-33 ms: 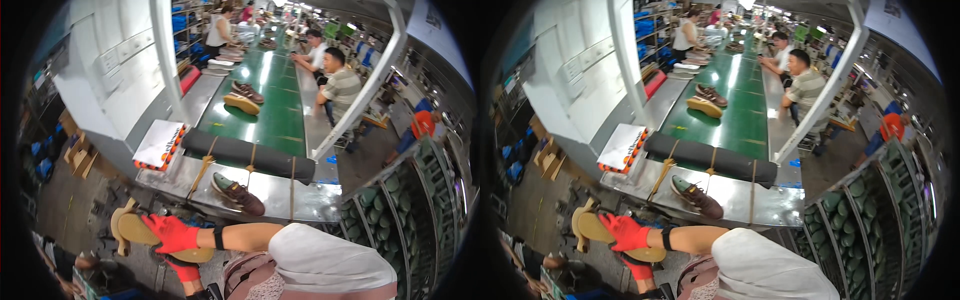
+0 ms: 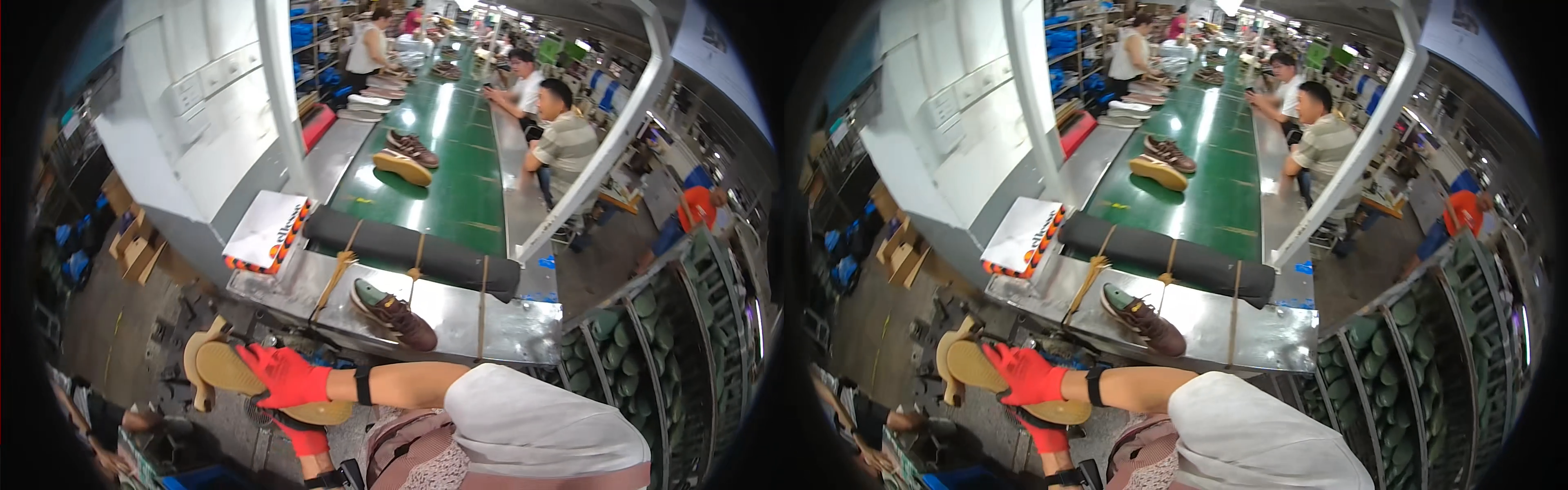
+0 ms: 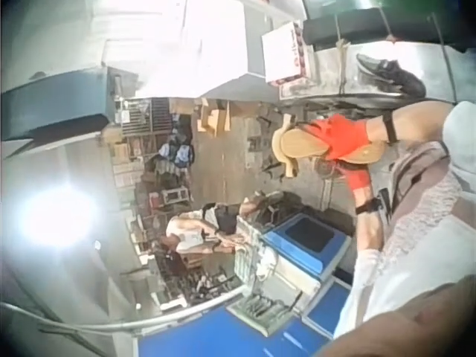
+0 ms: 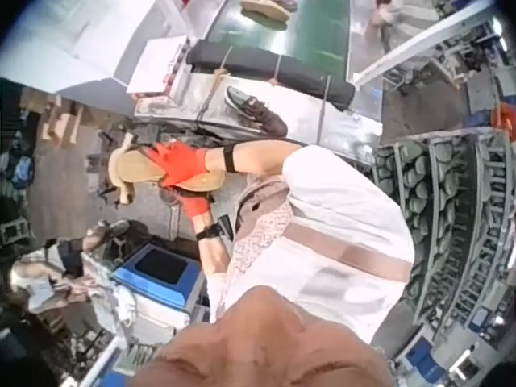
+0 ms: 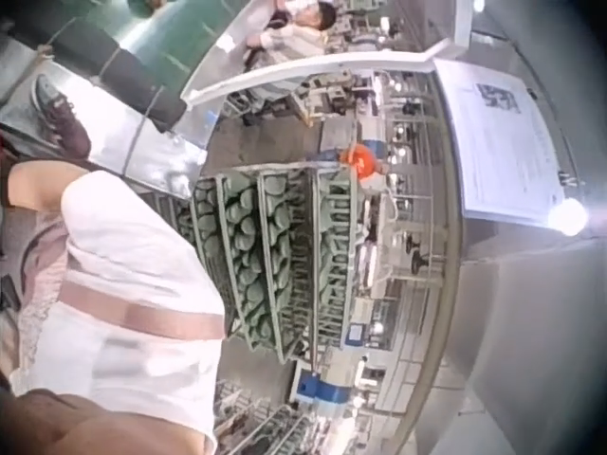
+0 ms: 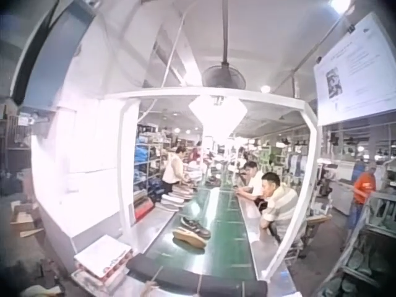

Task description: Finishing and sorting shoes and shoe lasts in a factory setting.

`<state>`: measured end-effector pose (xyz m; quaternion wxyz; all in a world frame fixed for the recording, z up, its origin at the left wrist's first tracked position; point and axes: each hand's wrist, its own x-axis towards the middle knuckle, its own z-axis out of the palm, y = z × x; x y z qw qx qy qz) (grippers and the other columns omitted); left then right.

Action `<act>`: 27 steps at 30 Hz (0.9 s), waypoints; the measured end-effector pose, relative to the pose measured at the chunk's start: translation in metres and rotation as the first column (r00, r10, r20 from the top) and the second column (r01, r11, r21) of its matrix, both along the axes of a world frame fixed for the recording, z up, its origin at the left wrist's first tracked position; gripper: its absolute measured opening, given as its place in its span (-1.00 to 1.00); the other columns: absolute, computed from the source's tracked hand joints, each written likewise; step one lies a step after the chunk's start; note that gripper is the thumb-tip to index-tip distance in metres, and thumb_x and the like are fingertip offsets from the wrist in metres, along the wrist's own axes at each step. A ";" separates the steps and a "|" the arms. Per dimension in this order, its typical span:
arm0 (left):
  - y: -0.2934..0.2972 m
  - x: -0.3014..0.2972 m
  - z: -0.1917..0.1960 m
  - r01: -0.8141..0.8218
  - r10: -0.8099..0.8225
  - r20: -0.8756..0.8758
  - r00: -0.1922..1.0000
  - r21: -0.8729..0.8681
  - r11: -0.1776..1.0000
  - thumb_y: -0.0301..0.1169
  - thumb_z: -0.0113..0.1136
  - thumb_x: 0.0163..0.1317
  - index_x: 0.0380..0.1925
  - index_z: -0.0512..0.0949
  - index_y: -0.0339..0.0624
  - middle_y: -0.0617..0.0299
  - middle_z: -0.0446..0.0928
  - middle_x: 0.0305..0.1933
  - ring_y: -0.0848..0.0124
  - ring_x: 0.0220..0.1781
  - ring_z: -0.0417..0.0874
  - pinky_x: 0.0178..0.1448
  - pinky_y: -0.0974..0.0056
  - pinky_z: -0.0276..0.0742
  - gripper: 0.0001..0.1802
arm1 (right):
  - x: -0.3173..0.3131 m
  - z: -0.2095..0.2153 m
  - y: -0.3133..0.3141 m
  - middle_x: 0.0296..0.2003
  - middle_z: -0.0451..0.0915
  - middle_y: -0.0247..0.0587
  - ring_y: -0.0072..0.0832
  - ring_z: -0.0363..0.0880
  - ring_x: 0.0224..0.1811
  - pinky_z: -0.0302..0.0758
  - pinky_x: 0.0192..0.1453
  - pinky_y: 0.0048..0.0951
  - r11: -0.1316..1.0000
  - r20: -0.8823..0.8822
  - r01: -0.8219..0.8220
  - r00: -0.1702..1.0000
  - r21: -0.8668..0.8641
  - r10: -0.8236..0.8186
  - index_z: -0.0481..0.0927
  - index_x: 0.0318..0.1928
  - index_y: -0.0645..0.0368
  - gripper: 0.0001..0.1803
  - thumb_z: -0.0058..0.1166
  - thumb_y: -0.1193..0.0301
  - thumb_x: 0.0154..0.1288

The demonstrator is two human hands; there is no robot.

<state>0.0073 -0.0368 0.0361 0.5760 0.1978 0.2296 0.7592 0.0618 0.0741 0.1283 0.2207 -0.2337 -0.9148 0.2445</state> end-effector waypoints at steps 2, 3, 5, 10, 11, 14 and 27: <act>0.000 0.005 0.003 -0.111 0.097 -0.082 0.992 -0.188 0.976 0.31 -0.33 0.45 0.49 0.15 -0.08 0.16 0.27 0.47 0.15 0.43 0.33 0.48 0.07 0.26 -0.15 | 0.007 0.003 -0.004 0.22 0.32 0.31 0.04 0.48 0.16 0.49 0.14 -0.15 0.999 -0.008 0.030 1.000 -0.018 -0.030 -0.07 0.49 0.42 0.30 0.39 -0.03 -0.06; -0.001 0.010 0.005 -0.088 0.081 -0.038 0.996 -0.222 0.971 0.30 -0.31 0.46 0.49 0.16 -0.08 0.17 0.28 0.48 0.17 0.44 0.34 0.48 0.07 0.27 -0.15 | 0.013 0.004 -0.008 0.24 0.31 0.32 0.05 0.46 0.18 0.50 0.15 -0.14 0.999 -0.027 0.046 0.999 -0.006 -0.046 -0.07 0.49 0.42 0.28 0.39 -0.02 -0.03; -0.006 0.016 0.006 -0.064 0.071 0.016 0.997 -0.252 0.965 0.30 -0.29 0.46 0.48 0.17 -0.08 0.18 0.28 0.48 0.19 0.44 0.34 0.48 0.06 0.28 -0.16 | 0.029 0.006 -0.017 0.26 0.29 0.32 0.06 0.45 0.21 0.50 0.16 -0.14 0.998 -0.037 0.058 0.998 0.009 -0.058 -0.08 0.49 0.42 0.27 0.38 -0.01 -0.01; -0.058 0.010 -0.001 -0.081 0.054 -0.095 0.994 -0.309 0.948 0.16 -0.17 0.50 0.38 0.33 -0.15 0.15 0.42 0.38 0.22 0.36 0.46 0.43 0.06 0.36 -0.29 | 0.084 -0.021 -0.041 0.38 0.23 0.11 -0.11 0.32 0.39 0.39 0.34 -0.16 0.878 -0.127 0.124 0.971 -0.463 -0.204 0.02 0.53 0.22 0.01 0.21 -0.01 0.26; -0.083 -0.002 -0.001 -0.040 0.028 -0.035 0.999 -0.407 0.912 0.11 -0.11 0.50 0.33 0.38 -0.19 0.10 0.51 0.28 0.21 0.25 0.56 0.35 0.09 0.47 -0.33 | 0.085 -0.033 -0.039 0.45 0.17 0.04 -0.21 0.26 0.45 0.31 0.40 -0.18 0.641 -0.195 0.008 0.950 -0.767 -0.245 0.04 0.54 0.14 -0.07 0.15 0.02 0.34; -0.147 -0.047 0.005 -0.035 -0.114 -0.252 0.961 -0.517 0.855 -0.03 0.02 0.46 0.30 0.40 -0.17 0.10 0.56 0.18 0.24 0.20 0.58 0.29 0.11 0.50 -0.43 | 0.054 -0.069 -0.020 0.54 0.05 -0.12 -0.45 0.04 0.55 0.00 0.60 -0.29 -0.622 -0.081 -0.354 0.903 -0.698 -0.422 0.10 0.54 0.05 -0.23 0.08 0.17 0.45; -0.158 -0.027 -0.010 -0.422 -0.542 -0.791 0.284 -0.611 0.669 -0.10 0.69 -0.39 0.17 0.49 -0.30 -0.14 0.62 0.04 0.05 0.12 0.65 0.17 0.10 0.54 0.03 | 0.067 -0.111 0.010 0.53 0.09 -0.26 -0.46 0.04 0.54 0.00 0.61 -0.31 0.141 -0.759 -0.749 0.650 -0.648 -0.034 0.01 0.58 -0.06 -0.15 0.15 0.39 0.40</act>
